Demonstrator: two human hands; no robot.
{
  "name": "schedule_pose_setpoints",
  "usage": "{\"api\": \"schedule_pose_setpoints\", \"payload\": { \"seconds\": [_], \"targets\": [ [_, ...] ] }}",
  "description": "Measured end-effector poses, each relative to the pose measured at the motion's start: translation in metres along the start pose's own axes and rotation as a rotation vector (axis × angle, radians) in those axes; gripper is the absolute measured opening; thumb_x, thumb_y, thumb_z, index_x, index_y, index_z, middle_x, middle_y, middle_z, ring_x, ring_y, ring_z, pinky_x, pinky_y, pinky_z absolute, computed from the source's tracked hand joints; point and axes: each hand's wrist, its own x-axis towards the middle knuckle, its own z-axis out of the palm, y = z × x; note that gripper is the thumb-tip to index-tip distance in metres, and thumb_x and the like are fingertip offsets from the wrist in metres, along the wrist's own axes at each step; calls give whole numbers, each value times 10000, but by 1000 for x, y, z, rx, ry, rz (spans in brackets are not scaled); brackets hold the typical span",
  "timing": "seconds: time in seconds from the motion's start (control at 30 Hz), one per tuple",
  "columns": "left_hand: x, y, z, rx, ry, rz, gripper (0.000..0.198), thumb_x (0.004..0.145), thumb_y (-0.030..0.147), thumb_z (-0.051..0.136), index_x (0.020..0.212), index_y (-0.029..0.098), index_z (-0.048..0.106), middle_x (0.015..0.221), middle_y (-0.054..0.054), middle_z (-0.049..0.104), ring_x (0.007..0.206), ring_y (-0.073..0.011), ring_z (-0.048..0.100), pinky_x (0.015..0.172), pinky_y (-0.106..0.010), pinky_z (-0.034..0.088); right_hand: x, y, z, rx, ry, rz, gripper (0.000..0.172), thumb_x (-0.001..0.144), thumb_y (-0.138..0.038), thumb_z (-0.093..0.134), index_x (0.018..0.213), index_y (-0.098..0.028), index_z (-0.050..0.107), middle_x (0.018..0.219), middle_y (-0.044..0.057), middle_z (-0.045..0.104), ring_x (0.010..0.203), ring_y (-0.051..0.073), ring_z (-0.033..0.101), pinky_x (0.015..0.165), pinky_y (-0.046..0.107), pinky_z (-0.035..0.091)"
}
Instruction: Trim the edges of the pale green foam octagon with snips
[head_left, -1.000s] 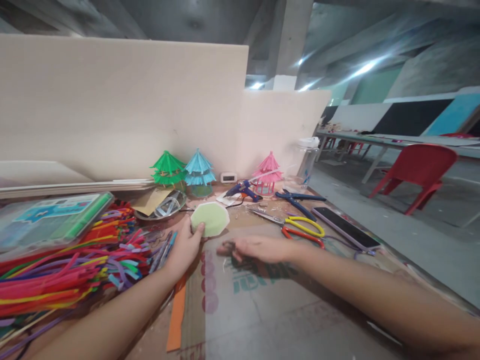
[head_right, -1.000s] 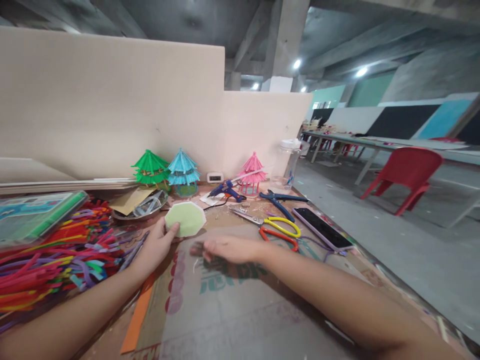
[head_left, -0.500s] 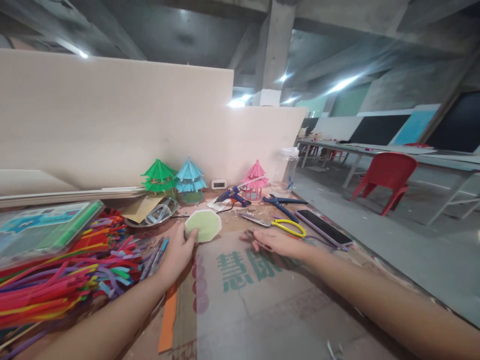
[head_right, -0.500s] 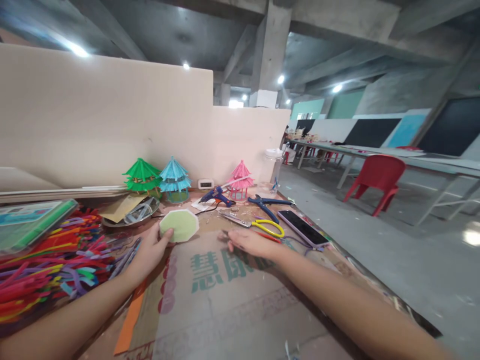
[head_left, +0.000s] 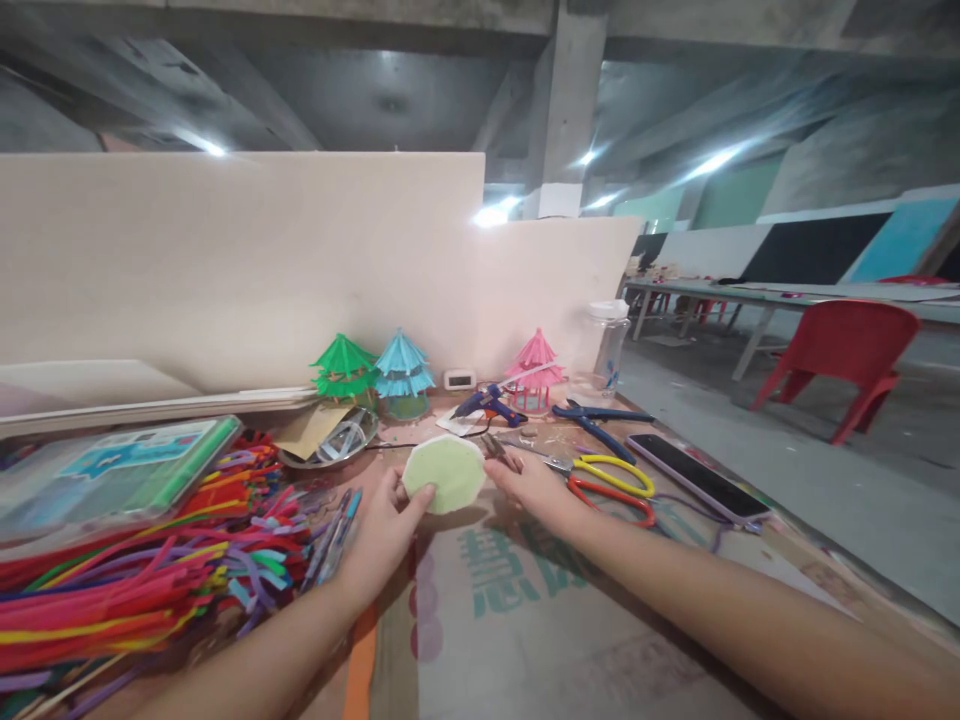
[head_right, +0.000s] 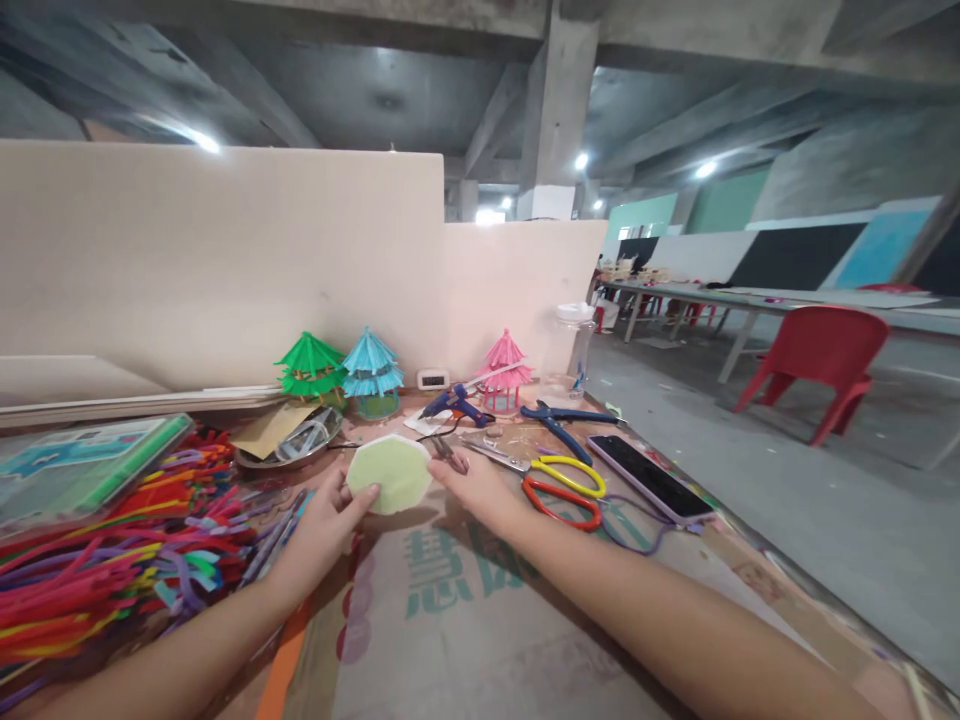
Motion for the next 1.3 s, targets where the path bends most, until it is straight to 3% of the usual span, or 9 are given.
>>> {"api": "schedule_pose_setpoints", "payload": {
  "seconds": [0.17,0.33,0.47,0.6,0.8,1.0,1.13,1.3],
  "targets": [
    [-3,10,4,43,-32,-71,351,684,411,641,912,176,515,655,23,631,506,-118,574,516,-244,483,-6,8,7,59,-18,-107,366,721,-529,579,771,-169,532,682,-10,526,630,133,485,598,260,407],
    [-7,11,5,210,-44,9,345,686,390,643,943,165,596,814,-33,677,698,-176,624,588,-259,486,-22,2,5,-240,-25,-141,233,797,-393,524,712,-177,543,618,-21,516,589,128,476,542,235,380],
    [-9,5,4,316,-20,51,267,704,354,628,887,161,612,804,-29,664,735,-180,603,627,-261,460,-31,-7,2,-343,-3,-299,250,882,-363,420,952,-178,573,863,41,634,776,168,575,685,278,450],
    [-7,1,1,374,-13,108,158,716,318,612,772,171,593,694,12,610,669,-150,557,601,-236,417,-30,-12,-7,-477,75,-453,298,939,-329,332,1064,-173,553,1012,87,628,940,197,574,816,331,445],
    [-2,-7,-4,412,-13,123,124,749,312,587,771,192,567,695,31,580,662,-137,533,601,-224,395,-23,-8,-12,-731,94,-526,336,940,-378,358,1086,-198,601,904,87,590,872,222,540,755,363,440],
    [1,-9,-7,431,-55,169,100,788,292,548,797,195,574,776,7,616,746,-154,565,680,-248,417,-29,-4,-8,-736,65,-607,323,946,-334,367,1039,-170,629,772,58,557,750,184,525,663,298,425],
    [2,-7,-6,413,-74,192,102,797,291,537,800,200,585,873,-14,648,851,-171,588,770,-268,430,-30,-3,-8,-778,83,-608,319,942,-339,379,1023,-166,634,781,64,571,752,187,530,656,295,415],
    [1,-7,-6,426,-68,185,105,789,292,546,814,204,599,881,-17,661,863,-179,599,766,-276,443,-29,-3,-8,-805,40,-592,311,940,-328,382,1017,-168,637,771,66,576,741,186,528,648,292,407]
  ]
}}
